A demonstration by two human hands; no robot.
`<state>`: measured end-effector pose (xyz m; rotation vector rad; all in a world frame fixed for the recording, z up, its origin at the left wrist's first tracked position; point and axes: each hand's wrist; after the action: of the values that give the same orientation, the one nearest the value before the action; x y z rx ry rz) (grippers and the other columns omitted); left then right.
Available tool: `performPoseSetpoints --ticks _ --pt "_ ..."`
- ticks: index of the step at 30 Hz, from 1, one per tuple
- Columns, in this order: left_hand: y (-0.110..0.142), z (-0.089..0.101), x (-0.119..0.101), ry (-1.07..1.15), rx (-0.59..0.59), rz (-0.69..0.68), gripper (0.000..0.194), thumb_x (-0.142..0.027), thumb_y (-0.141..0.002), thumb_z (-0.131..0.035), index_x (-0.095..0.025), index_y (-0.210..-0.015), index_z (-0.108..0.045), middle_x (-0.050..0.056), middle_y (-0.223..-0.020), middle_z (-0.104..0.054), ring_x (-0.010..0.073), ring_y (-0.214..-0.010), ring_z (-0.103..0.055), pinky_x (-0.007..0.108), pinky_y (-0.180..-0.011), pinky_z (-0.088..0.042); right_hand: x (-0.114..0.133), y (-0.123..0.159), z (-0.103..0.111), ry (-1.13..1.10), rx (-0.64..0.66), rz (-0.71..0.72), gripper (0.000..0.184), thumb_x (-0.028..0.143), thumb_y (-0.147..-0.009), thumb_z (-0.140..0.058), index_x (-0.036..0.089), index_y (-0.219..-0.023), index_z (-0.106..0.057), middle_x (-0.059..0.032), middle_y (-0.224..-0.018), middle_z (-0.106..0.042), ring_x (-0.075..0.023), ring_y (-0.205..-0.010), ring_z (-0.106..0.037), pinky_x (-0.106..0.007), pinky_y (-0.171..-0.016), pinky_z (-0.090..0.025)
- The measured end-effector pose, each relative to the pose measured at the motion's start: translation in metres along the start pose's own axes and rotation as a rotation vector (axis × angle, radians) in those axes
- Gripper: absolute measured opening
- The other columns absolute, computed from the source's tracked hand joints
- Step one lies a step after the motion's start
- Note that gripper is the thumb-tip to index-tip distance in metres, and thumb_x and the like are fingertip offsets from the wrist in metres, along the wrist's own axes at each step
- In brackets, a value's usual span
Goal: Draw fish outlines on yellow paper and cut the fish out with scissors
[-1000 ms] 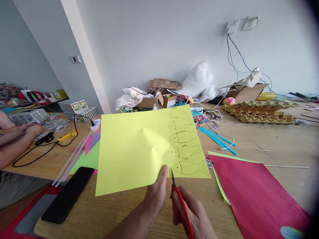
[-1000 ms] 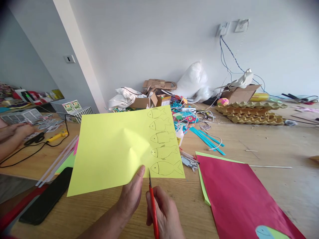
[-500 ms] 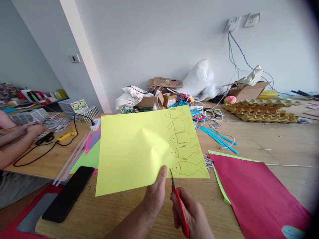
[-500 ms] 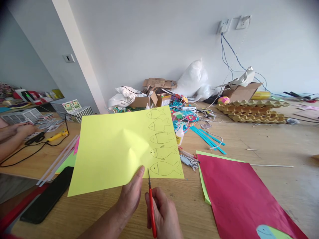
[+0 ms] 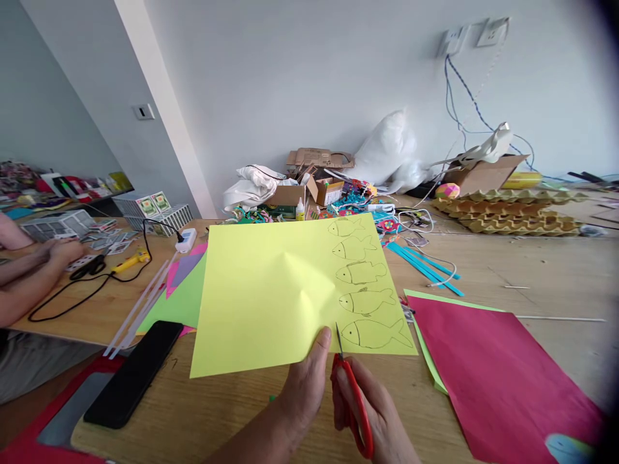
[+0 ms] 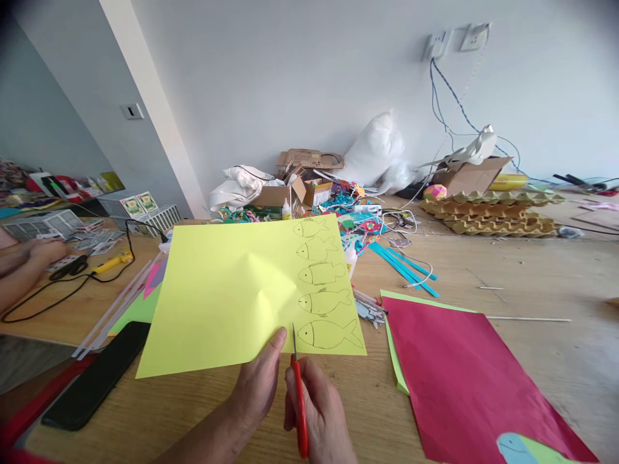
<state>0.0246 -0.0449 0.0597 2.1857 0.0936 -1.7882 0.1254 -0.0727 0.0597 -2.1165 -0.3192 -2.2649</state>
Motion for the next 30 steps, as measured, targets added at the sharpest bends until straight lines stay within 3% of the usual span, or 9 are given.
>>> performPoseSetpoints --ticks 6,11,21,25,30 --pt "0.000 -0.001 0.000 -0.068 0.029 -0.156 0.039 -0.045 -0.080 -0.060 -0.019 -0.109 -0.065 0.006 -0.122 -0.062 0.0241 -0.129 -0.041 0.032 -0.113 -0.021 -0.003 0.001 0.000 0.021 -0.040 -0.018 0.045 0.059 -0.085 -0.041 0.022 -0.059 -0.042 0.0041 -0.045 -0.046 -0.0112 -0.044 -0.042 -0.024 -0.046 -0.032" --pt "0.000 -0.002 0.000 -0.044 0.030 -0.091 0.042 -0.046 -0.078 -0.063 -0.016 -0.108 -0.066 0.008 -0.125 -0.060 0.0268 -0.125 -0.046 0.034 -0.112 -0.023 -0.012 -0.001 -0.001 0.032 -0.059 -0.012 0.046 0.062 -0.083 -0.042 0.022 -0.061 -0.044 0.0049 -0.042 -0.046 -0.0103 -0.039 -0.041 -0.023 -0.041 -0.030" --pt "-0.006 0.000 0.003 0.200 0.074 -0.110 0.045 -0.043 -0.074 -0.068 -0.015 -0.109 -0.064 0.008 -0.129 -0.057 0.0269 -0.128 -0.042 0.035 -0.110 -0.029 -0.022 -0.002 0.000 0.053 -0.085 0.003 0.047 0.063 -0.083 -0.041 0.022 -0.061 -0.044 0.0058 -0.042 -0.044 -0.0106 -0.038 -0.043 -0.022 -0.040 -0.031" --pt "-0.012 0.007 0.004 0.211 -0.008 -0.070 0.040 -0.043 -0.076 -0.066 -0.018 -0.107 -0.065 0.008 -0.129 -0.057 0.0254 -0.127 -0.044 0.037 -0.109 -0.031 -0.024 -0.003 0.001 0.047 -0.051 -0.021 0.046 0.062 -0.083 -0.041 0.021 -0.063 -0.045 0.0061 -0.042 -0.045 -0.0104 -0.038 -0.042 -0.022 -0.041 -0.031" --pt "-0.014 0.011 0.001 0.118 -0.100 0.001 0.029 -0.037 -0.076 -0.067 -0.017 -0.097 -0.070 0.010 -0.116 -0.065 0.0257 -0.119 -0.053 0.040 -0.107 -0.034 -0.026 -0.004 0.002 0.046 -0.029 -0.040 0.045 0.062 -0.084 -0.040 0.022 -0.065 -0.045 0.0066 -0.042 -0.045 -0.0109 -0.039 -0.043 -0.022 -0.041 -0.032"
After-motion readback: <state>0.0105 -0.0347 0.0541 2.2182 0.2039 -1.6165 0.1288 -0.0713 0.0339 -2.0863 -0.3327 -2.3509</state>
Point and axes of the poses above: each hand's wrist, its own y-axis away from the middle knuckle, its own z-axis out of the back of the hand, x = y × z
